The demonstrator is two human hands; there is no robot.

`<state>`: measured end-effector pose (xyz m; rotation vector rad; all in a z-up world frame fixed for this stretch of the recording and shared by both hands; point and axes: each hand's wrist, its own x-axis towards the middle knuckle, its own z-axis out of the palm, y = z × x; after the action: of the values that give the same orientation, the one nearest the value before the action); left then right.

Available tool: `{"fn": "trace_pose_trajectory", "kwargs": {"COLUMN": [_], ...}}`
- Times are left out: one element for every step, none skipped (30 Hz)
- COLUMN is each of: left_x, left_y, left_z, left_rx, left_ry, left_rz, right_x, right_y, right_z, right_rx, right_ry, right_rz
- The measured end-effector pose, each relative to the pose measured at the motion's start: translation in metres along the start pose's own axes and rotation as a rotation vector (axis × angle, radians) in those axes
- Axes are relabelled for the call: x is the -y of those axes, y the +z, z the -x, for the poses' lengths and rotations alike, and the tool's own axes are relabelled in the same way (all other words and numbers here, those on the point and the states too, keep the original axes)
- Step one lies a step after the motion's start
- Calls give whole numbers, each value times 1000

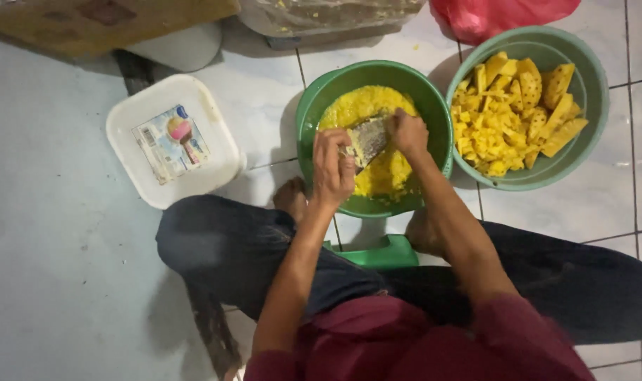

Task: Grating pineapple pieces into a bowl using a hand-held metal grater.

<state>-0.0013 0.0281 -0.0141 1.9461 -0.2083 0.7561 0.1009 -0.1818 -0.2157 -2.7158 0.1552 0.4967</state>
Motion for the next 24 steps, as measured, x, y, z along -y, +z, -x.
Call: {"fn": "trace_pose_trajectory", "kwargs": {"left_x": [-1,-1,0,0,3,5,6,5,4,3,1,3,4,4,3,2,2,6,5,5,5,5,2,-5], "left_y": [4,7,6,4,2,3,0,-3,-2,0,0,-2,-1,-1,-3,-6,-11,-9,-8,-7,-5,-2,-5,-13], "left_z": [4,7,6,5,1,-1,1,4,3,3,4,2,3,3,1,0,-4,-5,-2,2,1,0,7,2], "left_rx": [-19,-38,-38,-37,-34,-32,-33,-34,-41,-51,-52,-49,-66,-82,-83,-69,-58,-62,-39,-15,-26,-20,7,19], "left_ry": [-20,-39,-43,-57,-64,-60,-77,-94,-89,-75,-64,-62,-76,-90,-87,-86,-78,-68,-65,-61,-55,-38,-37,-45], "left_rz": [8,17,19,32,46,48,47,45,41,38,39,39,47,56,58,38,8,0,10,20,17,-7,-27,-27], "right_x": [15,31,41,51,63,47,31,16,20,23,26,37,45,52,60,68,81,67,48,30,29,27,23,41], "right_y": [-12,-24,-29,-35,-41,-29,-14,2,-9,-20,-29,-23,-19,-16,-26,-37,-47,-37,-24,-12,-19,-26,-25,-25], "right_z": [16,32,51,71,88,65,48,33,29,24,24,31,40,48,70,93,114,85,65,46,37,28,33,57], "right_rx": [-7,-13,-12,-52,-98,-103,-81,-60,-63,-58,-50,-51,-30,-10,-14,-68,-125,-131,-106,-79,-85,-85,-69,-59], "right_ry": [-151,-302,-300,-394,-488,-486,-403,-320,-328,-274,-210,-208,-301,-393,-394,-476,-568,-578,-464,-351,-362,-296,-209,-199], "right_rz": [-60,-120,-118,-128,-141,-143,-107,-71,-71,-38,-8,-10,-98,-185,-184,-197,-215,-222,-136,-52,-49,19,81,77]}}
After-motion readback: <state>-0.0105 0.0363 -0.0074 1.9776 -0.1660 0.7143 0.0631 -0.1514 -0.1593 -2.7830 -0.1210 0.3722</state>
